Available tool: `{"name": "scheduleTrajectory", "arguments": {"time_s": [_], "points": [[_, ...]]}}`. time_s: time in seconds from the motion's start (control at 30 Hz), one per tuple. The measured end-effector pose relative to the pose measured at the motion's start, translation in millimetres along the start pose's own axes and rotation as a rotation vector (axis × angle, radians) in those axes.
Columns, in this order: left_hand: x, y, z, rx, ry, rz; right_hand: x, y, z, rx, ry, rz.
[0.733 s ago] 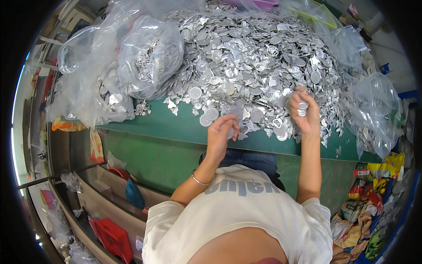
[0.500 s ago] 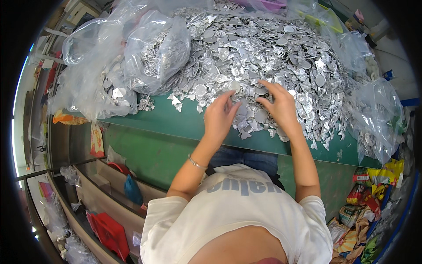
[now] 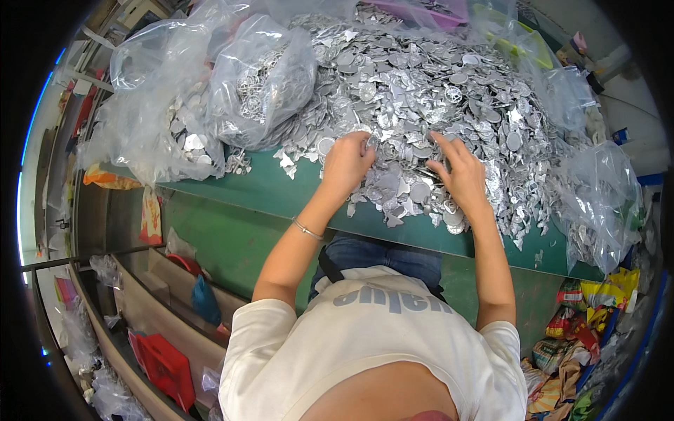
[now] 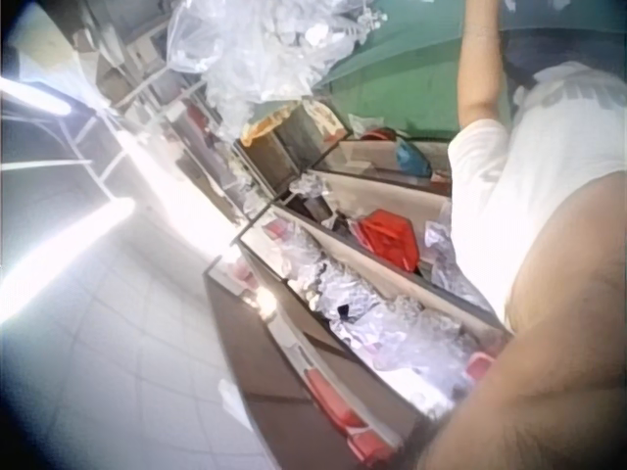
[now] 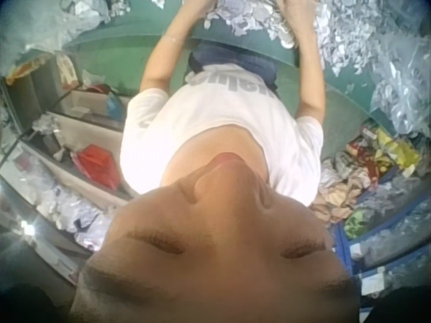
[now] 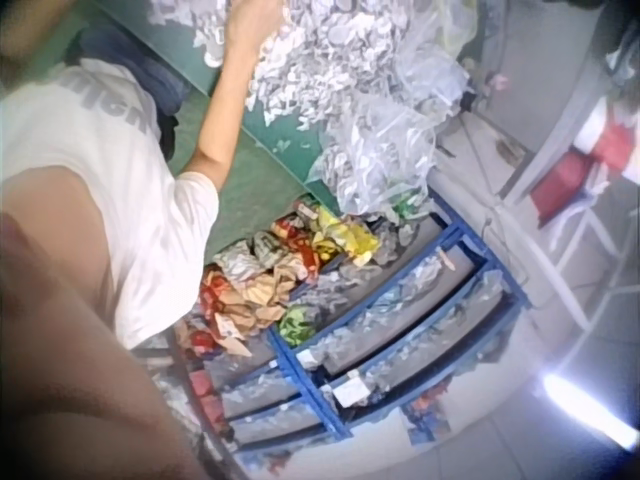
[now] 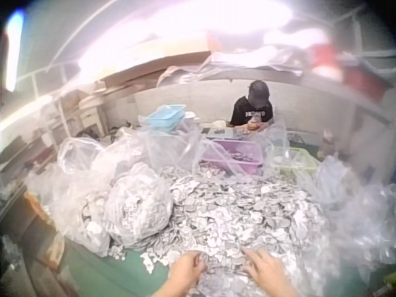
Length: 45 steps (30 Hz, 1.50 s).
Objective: The person picks up silver decorative items from a pile on a green table and places them into plastic bags.
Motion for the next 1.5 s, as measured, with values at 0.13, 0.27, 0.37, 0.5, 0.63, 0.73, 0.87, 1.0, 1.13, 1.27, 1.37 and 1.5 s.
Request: {"name": "scheduleTrajectory", "arguments": {"time_s": [0.13, 0.27, 0.37, 0.5, 0.63, 0.73, 0.87, 1.0, 1.13, 1.27, 1.37, 1.5], "points": [[-41, 1, -5, 0.008, -0.153, -0.387, 6, 10, 0, 0.070, -0.064, -0.024], [-69, 12, -19, -0.079, -0.425, -0.761, 35, -5, 2, 0.263, 0.071, 0.110], [-76, 13, -24, -0.079, -0.491, -0.826, 64, -14, -3, 0.349, 0.191, 0.246], [-83, 18, -29, -0.069, -0.525, -0.990, 75, -26, -12, 0.327, 0.527, 0.066], [-76, 23, -32, -0.072, -0.551, -1.572, 65, -17, -13, 0.296, 0.311, 0.398], [-68, 20, -49, -0.095, -0.591, -1.732, 20, 9, -13, -0.109, 0.269, 0.327], [-67, 4, -69, -0.114, -0.535, -1.320, -18, 32, -30, -0.258, 0.145, -0.029], [-67, 7, -82, -0.133, -0.444, -0.951, -11, 32, -33, -0.241, 0.178, 0.025], [-47, -9, -82, 0.005, -0.224, -0.384, 3, 8, -34, -0.017, 0.209, 0.221], [-39, -8, -79, 0.003, -0.197, 0.047, 27, -13, -42, 0.207, 0.340, 0.071], [-40, -9, -78, -0.001, -0.210, 0.134, 13, -21, -43, 0.287, 0.272, 0.105], [-48, -10, -75, 0.021, -0.256, 0.108, -10, 8, -37, 0.117, 0.160, 0.387]]}}
Point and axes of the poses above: each hand's wrist, its own z-axis towards the middle knuckle, its own y-axis out of the palm, x = y × z, the point moved 9 cm from there along z, towards the middle knuckle, and after that the axes turned 13 degrees about z, right-handed, at the moved point
